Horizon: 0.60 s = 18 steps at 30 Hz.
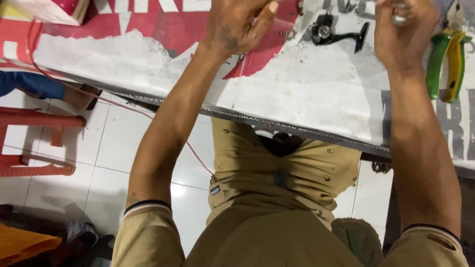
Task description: Securing body screws and assembling internal components of a fishing reel on a workbench.
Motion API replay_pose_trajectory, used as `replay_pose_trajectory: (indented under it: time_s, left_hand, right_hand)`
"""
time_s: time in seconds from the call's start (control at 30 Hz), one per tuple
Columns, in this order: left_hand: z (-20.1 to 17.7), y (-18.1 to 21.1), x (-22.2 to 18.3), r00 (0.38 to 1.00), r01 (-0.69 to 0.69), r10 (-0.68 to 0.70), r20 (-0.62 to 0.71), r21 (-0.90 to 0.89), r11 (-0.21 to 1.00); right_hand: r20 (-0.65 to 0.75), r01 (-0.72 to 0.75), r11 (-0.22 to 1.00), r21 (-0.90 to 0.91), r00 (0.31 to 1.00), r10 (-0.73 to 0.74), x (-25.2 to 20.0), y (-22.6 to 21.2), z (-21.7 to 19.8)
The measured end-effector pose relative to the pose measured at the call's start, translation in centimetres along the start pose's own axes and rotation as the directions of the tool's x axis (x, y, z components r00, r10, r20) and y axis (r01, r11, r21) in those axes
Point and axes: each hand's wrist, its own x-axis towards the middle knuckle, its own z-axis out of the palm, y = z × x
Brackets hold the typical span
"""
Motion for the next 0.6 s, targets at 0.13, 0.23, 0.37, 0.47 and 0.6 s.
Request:
replay_pose_trajectory:
  time_s: [0.13, 0.23, 0.37, 0.47, 0.6]
  left_hand:
    - [0.2, 0.3, -0.4, 1.000, 0.005, -0.005, -0.026, 0.030, 1.000]
    - [0.4, 0.3, -0.9, 0.999, 0.034, -0.034, -0.015, 0.041, 0.999]
    - [0.4, 0.8, -0.9, 0.996, 0.084, -0.083, 0.030, -0.007, 0.996]
    - [0.4, 0.8, -0.9, 0.998, 0.062, -0.062, 0.020, 0.019, 0.998]
    - [0.1, 1.0, -0.9, 0.997, 0.068, -0.070, 0.035, 0.045, 0.997]
  right_hand:
    - [0.009, -0.101, 0.939, -0.328, 0.994, 0.110, 0.5, -2.7, 0.3]
    - [0.000, -0.115, 0.930, -0.348, 0.992, 0.123, 0.1, -2.1, 0.1]
    - [0.027, -0.141, 0.955, -0.262, 0.988, 0.153, 0.2, -2.9, 0.4]
    - [0.009, -0.146, 0.934, -0.326, 0.987, 0.158, 0.6, -3.2, 0.4]
    - [-0.017, -0.138, 0.928, -0.346, 0.990, 0.141, 0.0, -2.4, 0.2]
